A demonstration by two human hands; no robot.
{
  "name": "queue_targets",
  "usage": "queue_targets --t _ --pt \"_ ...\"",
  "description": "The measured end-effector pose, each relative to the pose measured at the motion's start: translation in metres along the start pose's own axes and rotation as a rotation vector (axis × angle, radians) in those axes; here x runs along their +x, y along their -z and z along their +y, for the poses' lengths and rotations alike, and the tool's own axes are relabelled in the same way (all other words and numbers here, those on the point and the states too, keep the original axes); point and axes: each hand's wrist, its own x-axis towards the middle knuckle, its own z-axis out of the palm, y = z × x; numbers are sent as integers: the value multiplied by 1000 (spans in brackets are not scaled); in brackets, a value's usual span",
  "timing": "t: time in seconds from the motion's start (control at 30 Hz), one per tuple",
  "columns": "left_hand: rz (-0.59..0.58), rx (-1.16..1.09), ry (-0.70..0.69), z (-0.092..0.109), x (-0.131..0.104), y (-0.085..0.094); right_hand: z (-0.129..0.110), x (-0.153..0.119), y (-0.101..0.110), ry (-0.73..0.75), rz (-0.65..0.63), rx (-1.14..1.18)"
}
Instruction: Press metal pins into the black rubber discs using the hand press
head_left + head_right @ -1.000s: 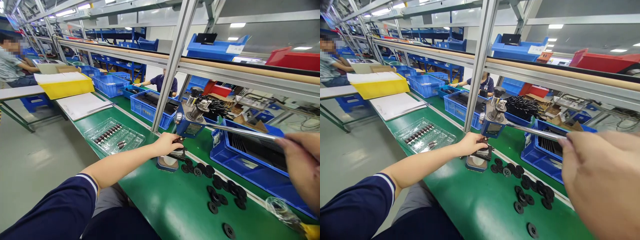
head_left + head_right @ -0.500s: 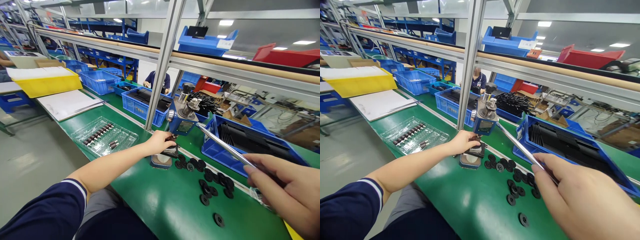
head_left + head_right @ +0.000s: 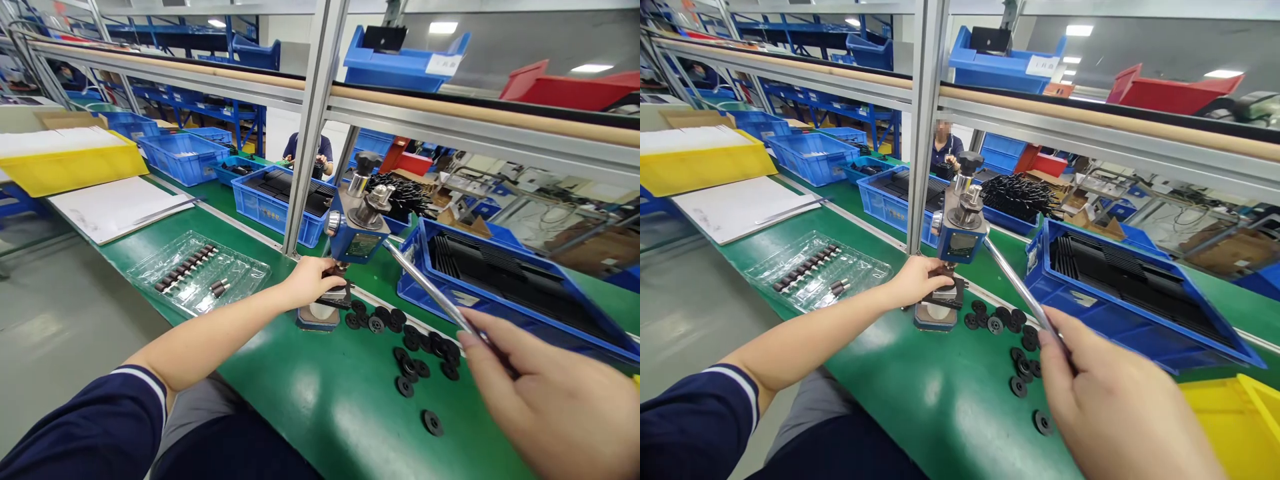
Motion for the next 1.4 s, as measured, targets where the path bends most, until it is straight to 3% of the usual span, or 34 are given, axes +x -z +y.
queue_targets --t 0.13,0.2,0.3,0.37,0.53,0.8,1.1,1.3,1.4 --pt "-1 -38 3 -1 -1 -2 -10 -5 -2 38 -33 -31" --pt "9 -38 17 0 -2 -2 -6 -2 1 25 -106 109" --pt "51 -8 28 1 -3 -4 4 3 4 -29 -312 416" --pt "66 9 21 2 -3 -5 5 3 1 -95 -361 505" --pt "64 31 17 1 -4 -6 -10 -12 -15 -142 -175 327" --pt "97 55 35 1 -5 -8 -10 -11 -8 -185 -324 402" --pt "92 56 42 2 -7 -9 -24 -29 -39 -119 -11 219" --pt "93 64 45 3 -7 -8 -24 -23 -32 -107 -98 333" --pt "103 78 56 3 -7 -9 -27 -27 -36 -145 -62 309"
